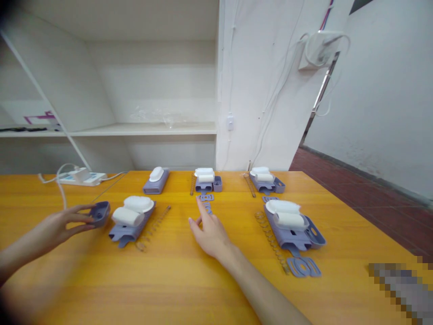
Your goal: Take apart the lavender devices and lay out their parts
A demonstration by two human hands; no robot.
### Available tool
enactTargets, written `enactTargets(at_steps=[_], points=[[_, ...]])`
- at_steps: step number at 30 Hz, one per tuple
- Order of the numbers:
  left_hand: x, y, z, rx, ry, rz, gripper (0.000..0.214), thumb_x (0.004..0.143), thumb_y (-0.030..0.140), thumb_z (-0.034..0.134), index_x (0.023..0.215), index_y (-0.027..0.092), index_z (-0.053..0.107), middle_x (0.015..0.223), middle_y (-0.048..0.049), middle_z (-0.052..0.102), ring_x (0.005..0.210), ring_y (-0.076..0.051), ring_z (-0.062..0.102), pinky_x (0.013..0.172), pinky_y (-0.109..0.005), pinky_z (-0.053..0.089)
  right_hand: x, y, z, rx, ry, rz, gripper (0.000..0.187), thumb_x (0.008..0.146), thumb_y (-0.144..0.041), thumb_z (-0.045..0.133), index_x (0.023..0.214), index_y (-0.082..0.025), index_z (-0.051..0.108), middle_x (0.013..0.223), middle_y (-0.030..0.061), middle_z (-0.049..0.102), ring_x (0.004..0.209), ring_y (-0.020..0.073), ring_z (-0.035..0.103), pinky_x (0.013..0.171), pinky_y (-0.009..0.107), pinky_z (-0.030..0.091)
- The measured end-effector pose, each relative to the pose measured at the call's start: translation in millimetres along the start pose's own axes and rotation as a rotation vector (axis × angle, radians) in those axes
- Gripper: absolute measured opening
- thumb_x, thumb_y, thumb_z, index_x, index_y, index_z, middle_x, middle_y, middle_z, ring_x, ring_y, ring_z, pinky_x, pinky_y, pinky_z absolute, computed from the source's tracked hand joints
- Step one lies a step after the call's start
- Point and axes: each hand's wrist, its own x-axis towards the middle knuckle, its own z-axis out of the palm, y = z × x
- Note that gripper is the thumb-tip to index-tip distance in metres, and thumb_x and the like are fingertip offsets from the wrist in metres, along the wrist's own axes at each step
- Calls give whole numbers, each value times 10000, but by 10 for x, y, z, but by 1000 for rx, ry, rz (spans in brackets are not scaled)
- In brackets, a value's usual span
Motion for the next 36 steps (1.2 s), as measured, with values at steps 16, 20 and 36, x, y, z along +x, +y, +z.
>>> enactTargets(at_steps=[16, 20, 36], points=[[-1, 84, 6, -192, 7, -73, 502, 732, 716, 491, 980, 284, 559, 962, 44, 667, 866, -160, 626, 801, -314, 489, 37, 117, -82, -593, 276, -157, 392, 897, -233, 427, 1277, -194, 514, 1014, 105, 613, 952, 240, 517, 767, 335, 403], [0, 339, -179, -53, 144, -36, 359, 820, 591, 480, 1015, 290, 484, 875, 60, 630, 774, -124, 581, 685, -237, 455, 43, 153, -71, -735, 241, -131, 231, 867, -267, 503, 1026, -185, 649, 991, 126, 611, 955, 264, 493, 780, 376, 372], [-582, 1634, 818, 65, -58, 621, 725, 836, 532, 513, 1450, 356, 170, 1379, -27, 468, 1190, -274, 514, 969, -432, 457, -72, 137, -117, -418, 125, -476, 269, 933, -257, 416, 1050, -144, 630, 867, 78, 651, 840, 189, 522, 782, 345, 324]])
